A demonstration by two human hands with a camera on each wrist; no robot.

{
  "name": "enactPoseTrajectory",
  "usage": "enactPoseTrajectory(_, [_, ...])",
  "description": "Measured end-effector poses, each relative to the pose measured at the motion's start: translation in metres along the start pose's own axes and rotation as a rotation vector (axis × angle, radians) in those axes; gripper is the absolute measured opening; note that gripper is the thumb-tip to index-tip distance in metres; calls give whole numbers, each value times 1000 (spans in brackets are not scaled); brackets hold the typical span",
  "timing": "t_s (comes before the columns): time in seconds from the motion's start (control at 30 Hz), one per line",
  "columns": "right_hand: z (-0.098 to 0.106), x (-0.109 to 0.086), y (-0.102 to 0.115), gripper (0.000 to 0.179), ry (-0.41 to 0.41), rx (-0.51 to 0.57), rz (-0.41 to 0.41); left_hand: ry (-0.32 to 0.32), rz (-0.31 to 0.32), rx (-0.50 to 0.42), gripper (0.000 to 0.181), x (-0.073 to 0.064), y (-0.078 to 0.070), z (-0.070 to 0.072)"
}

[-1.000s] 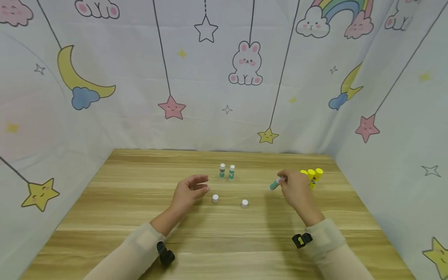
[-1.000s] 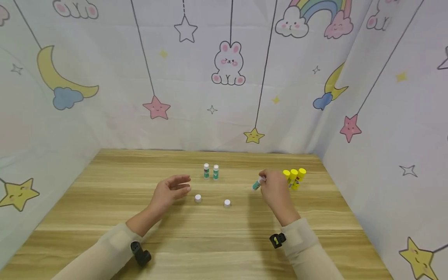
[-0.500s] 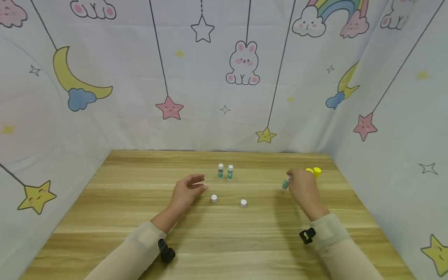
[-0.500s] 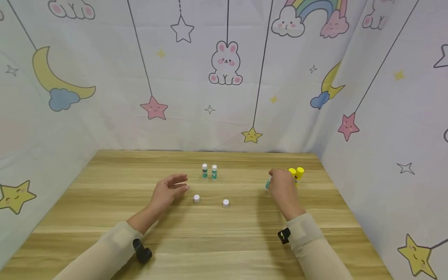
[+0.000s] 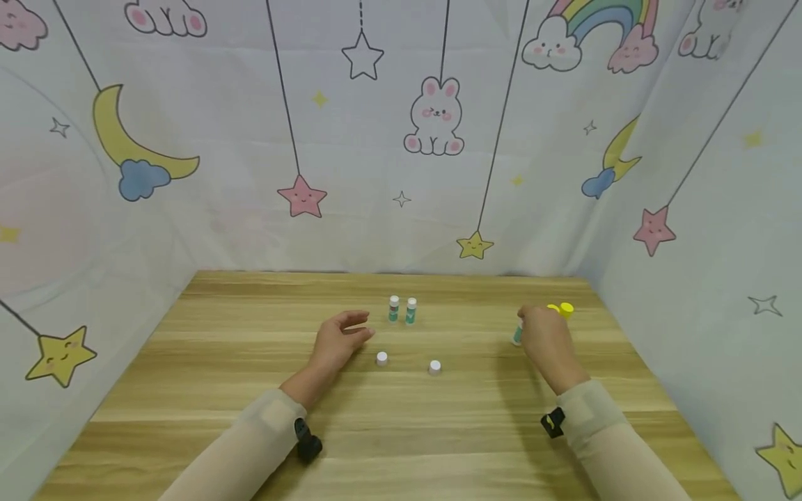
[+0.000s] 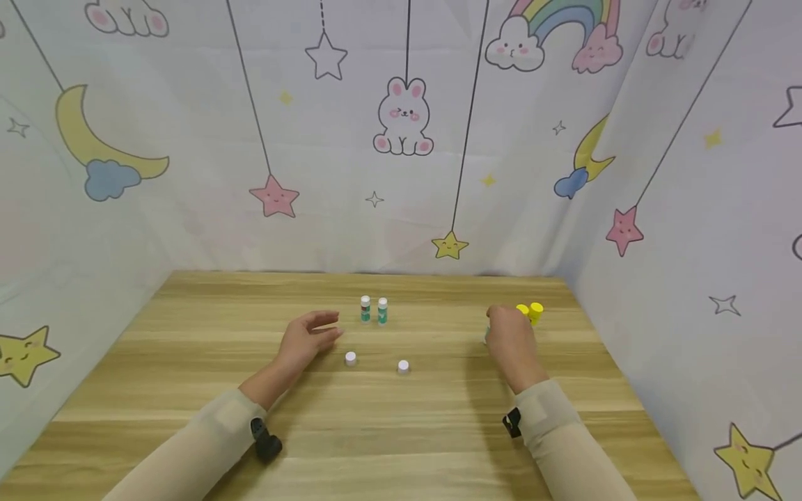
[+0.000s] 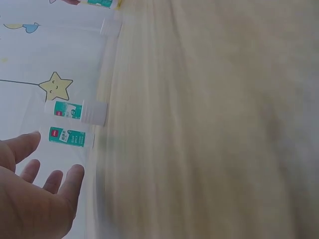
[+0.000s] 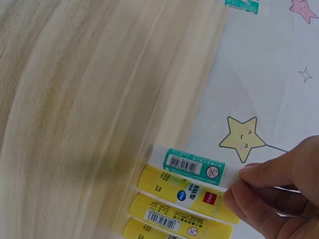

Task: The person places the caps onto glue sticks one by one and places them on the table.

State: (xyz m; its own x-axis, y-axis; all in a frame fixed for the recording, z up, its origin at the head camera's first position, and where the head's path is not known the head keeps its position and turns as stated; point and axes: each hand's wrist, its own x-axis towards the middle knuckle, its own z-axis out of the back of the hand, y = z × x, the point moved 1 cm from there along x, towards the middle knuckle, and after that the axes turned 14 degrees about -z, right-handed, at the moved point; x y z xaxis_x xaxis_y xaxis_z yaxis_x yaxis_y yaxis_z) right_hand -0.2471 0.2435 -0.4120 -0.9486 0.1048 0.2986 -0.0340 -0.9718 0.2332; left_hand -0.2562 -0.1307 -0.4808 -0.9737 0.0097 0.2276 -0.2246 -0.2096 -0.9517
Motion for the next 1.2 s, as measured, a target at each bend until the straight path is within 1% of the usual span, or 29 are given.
enactPoseTrajectory(0.27, [-5,2,0,18,42,-8,-26,-20,-29,8,42,14,2,-11])
enactPoseTrajectory(0.47, [-7,3,-1,19,52,-32,-11,-12,-16,8,43,20,3,-17])
enactPoseTrajectory(0.6, [-7,2,0,23,57,-33,-7,-1,-3,-11,45,25,5,-21])
enactPoseTrajectory(0.87, [-6,0,1,23,36,-43,12,14,-9,-1,46,34,7,-32])
enactPoseTrajectory(1.0, [-6,-1,0,23,25,-57,27,17,-9,10,48,38,7,-36])
enactPoseTrajectory(1.2, [-9,-1,0,24,10,-62,41,32,9,5,51,43,8,-41])
